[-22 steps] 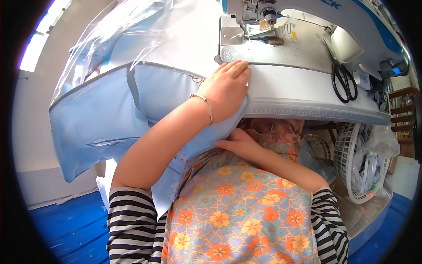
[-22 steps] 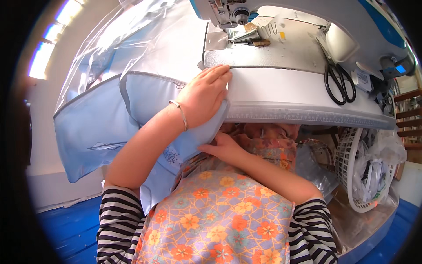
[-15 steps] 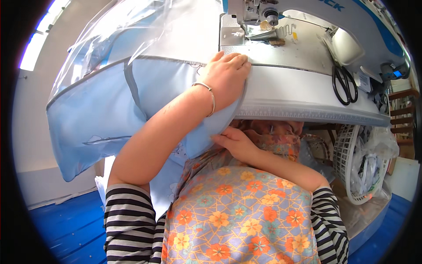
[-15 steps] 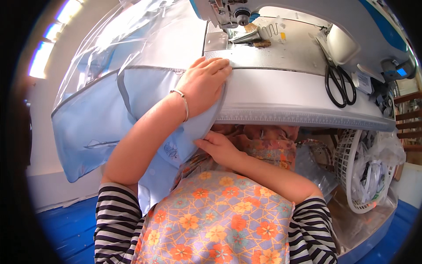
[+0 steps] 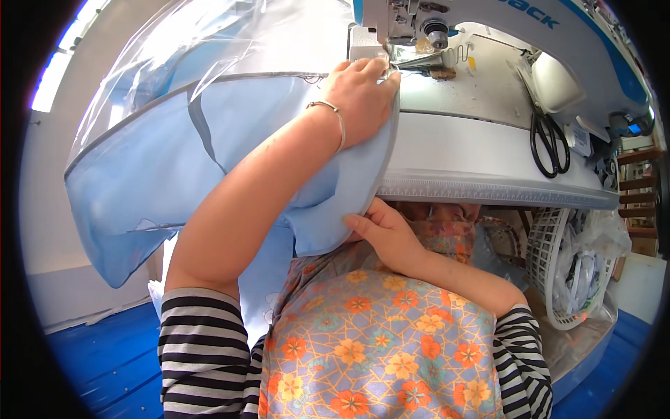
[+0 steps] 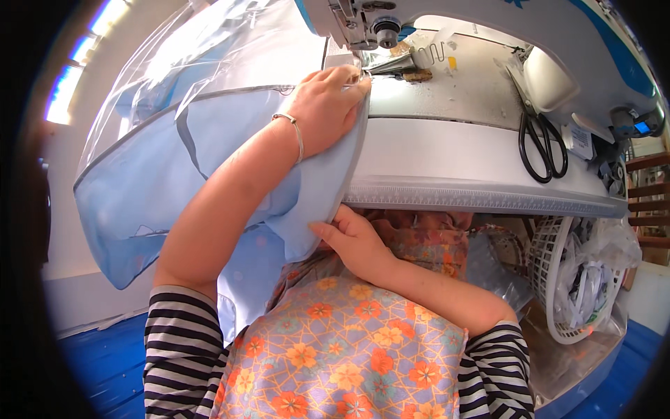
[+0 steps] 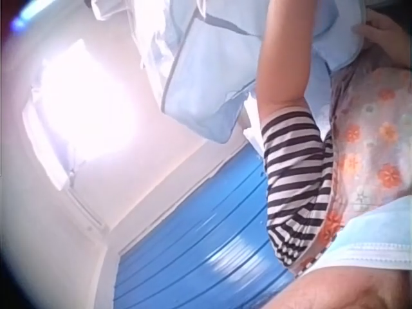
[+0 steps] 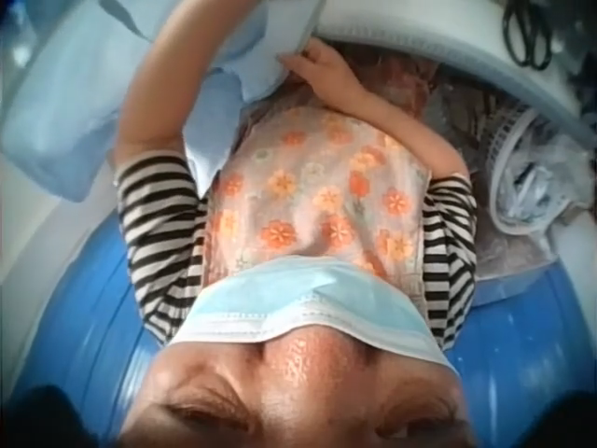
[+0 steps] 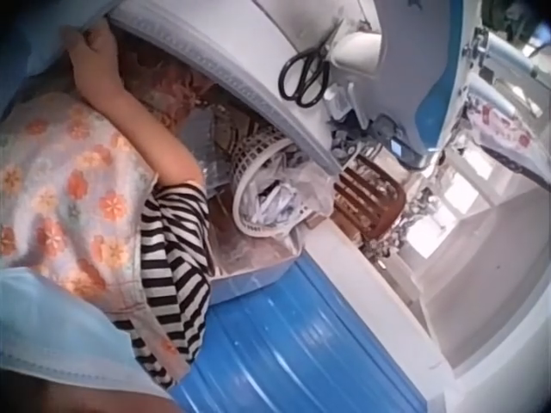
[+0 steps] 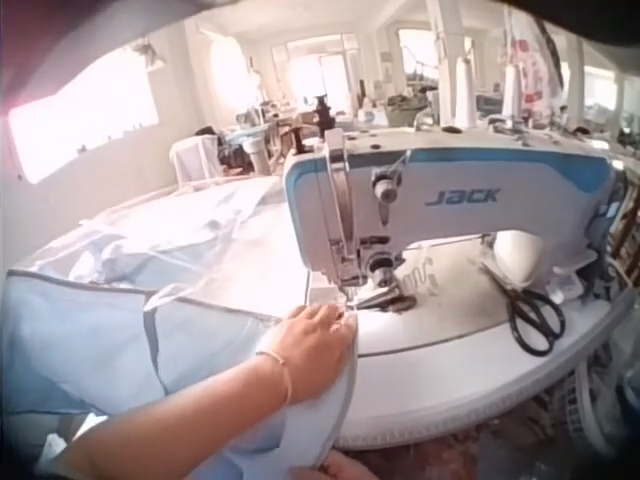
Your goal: The worker is sewing transparent plastic pockets or covers onto blue fabric bags using an industrial sewing machine.
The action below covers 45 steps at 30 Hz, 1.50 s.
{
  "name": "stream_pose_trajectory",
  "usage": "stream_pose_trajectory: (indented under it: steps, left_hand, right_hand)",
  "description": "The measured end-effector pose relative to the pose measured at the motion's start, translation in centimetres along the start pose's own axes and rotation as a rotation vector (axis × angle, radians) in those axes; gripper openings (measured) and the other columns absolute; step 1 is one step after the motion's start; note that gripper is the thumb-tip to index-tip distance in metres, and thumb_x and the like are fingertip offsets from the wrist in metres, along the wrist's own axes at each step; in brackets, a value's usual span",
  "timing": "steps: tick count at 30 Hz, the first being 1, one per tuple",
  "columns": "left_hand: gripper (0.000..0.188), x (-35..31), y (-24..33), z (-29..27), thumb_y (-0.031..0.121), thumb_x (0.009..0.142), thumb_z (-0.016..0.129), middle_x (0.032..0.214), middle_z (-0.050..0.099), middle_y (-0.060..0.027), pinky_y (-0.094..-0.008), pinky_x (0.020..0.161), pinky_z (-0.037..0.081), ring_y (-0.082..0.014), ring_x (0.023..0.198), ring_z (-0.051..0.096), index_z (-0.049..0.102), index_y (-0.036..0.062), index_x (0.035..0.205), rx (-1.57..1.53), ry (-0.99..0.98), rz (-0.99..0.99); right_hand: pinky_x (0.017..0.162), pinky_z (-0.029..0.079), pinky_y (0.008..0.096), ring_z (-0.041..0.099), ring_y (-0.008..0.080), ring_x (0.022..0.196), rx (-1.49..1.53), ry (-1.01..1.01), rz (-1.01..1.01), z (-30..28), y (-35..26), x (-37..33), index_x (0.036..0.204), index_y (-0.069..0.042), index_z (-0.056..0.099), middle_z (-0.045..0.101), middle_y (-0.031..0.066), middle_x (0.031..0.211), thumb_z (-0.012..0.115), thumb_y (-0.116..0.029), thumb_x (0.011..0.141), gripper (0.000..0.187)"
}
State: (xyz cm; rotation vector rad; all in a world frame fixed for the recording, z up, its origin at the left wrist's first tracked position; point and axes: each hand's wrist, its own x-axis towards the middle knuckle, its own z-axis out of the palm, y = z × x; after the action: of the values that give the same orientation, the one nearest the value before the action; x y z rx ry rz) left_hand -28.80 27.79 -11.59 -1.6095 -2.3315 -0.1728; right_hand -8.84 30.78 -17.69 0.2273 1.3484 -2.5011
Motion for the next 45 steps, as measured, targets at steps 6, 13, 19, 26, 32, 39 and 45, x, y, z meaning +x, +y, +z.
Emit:
stream_pose_trajectory:
  steps: [6, 13, 19, 26, 32, 39, 45]
  left_hand:
    - [0.032, 0.9, -0.6, 0.6, 0.019, 0.088, 0.052, 0.113, 0.060, -0.0089, -0.0369, 0.099, 0.040, -0.0245, 0.112, 0.053, 0.060, 0.0018, 0.114, -0.039, -0.075, -0.009]
    - [0.033, 0.9, 0.0, 1.1, 0.021, 0.088, 0.057, 0.116, 0.058, -0.0078, -0.0395, 0.099, 0.040, -0.0247, 0.113, 0.052, 0.060, 0.0046, 0.116, -0.109, 0.048, -0.071]
    - [0.032, 0.9, -0.4, 0.4, 0.020, 0.087, 0.058, 0.123, 0.056, -0.0086, -0.0402, 0.099, 0.041, -0.0251, 0.117, 0.050, 0.061, 0.0074, 0.116, -0.116, -0.035, -0.086]
    - [0.036, 0.8, -0.3, 0.1, 0.021, 0.087, 0.055, 0.129, 0.055, -0.0149, -0.0372, 0.101, 0.042, -0.0271, 0.121, 0.050, 0.059, 0.0035, 0.118, -0.078, -0.058, -0.088]
    - [0.042, 0.5, -0.8, 1.2, 0.023, 0.086, 0.055, 0.134, 0.050, -0.0198, -0.0372, 0.104, 0.039, -0.0291, 0.125, 0.047, 0.056, -0.0036, 0.118, -0.111, -0.045, -0.102]
    - [0.050, 1.5, -1.7, 0.3, 0.033, 0.086, 0.054, 0.135, 0.049, -0.0202, -0.0363, 0.105, 0.038, -0.0292, 0.126, 0.046, 0.055, -0.0052, 0.119, -0.073, -0.103, -0.120]
    - [0.063, 1.3, 1.3, -1.0, 0.040, 0.080, 0.056, 0.142, 0.040, -0.0235, -0.0444, 0.109, 0.032, -0.0306, 0.136, 0.034, 0.052, -0.0075, 0.122, -0.089, -0.264, -0.270]
  right_hand:
    - [0.091, 0.044, 0.0264, 0.055, 0.0107, 0.101, -0.130, -0.074, -0.021, 0.6, 0.8, 0.6, 0.121, 0.001, 0.054, 0.061, 0.0035, 0.112, 0.053, -0.012, 0.097, 0.028]
    - [0.094, 0.043, 0.0276, 0.054, 0.0119, 0.107, -0.071, -0.054, -0.094, -0.7, -1.7, -2.9, 0.120, 0.003, 0.058, 0.063, 0.0048, 0.115, 0.053, -0.011, 0.096, 0.028]
    - [0.092, 0.046, 0.0290, 0.056, 0.0117, 0.106, 0.034, 0.008, -0.053, -0.2, -0.4, -1.4, 0.123, -0.001, 0.056, 0.061, 0.0038, 0.117, 0.050, -0.011, 0.098, 0.027]
    - [0.071, 0.053, 0.0301, 0.065, 0.0141, 0.077, -0.684, -0.102, 0.276, -1.1, -6.3, -1.3, 0.107, 0.001, 0.063, 0.069, 0.0079, 0.084, 0.055, -0.020, 0.095, 0.026]
    - [0.069, 0.049, 0.0243, 0.058, 0.0089, 0.070, -0.887, 0.373, -0.327, -7.0, -17.1, 1.0, 0.095, 0.001, 0.063, 0.065, 0.0046, 0.084, 0.056, -0.010, 0.091, 0.014]
    - [0.072, 0.046, 0.0231, 0.056, 0.0101, 0.076, -1.106, 0.491, -0.549, -9.7, -21.0, 5.9, 0.106, 0.004, 0.062, 0.064, 0.0046, 0.085, 0.061, -0.012, 0.087, 0.025]
    - [0.068, 0.044, 0.0234, 0.056, 0.0099, 0.075, -1.122, 0.553, -0.709, -8.9, -20.9, 5.7, 0.103, 0.002, 0.063, 0.064, 0.0038, 0.083, 0.061, -0.011, 0.086, 0.022]
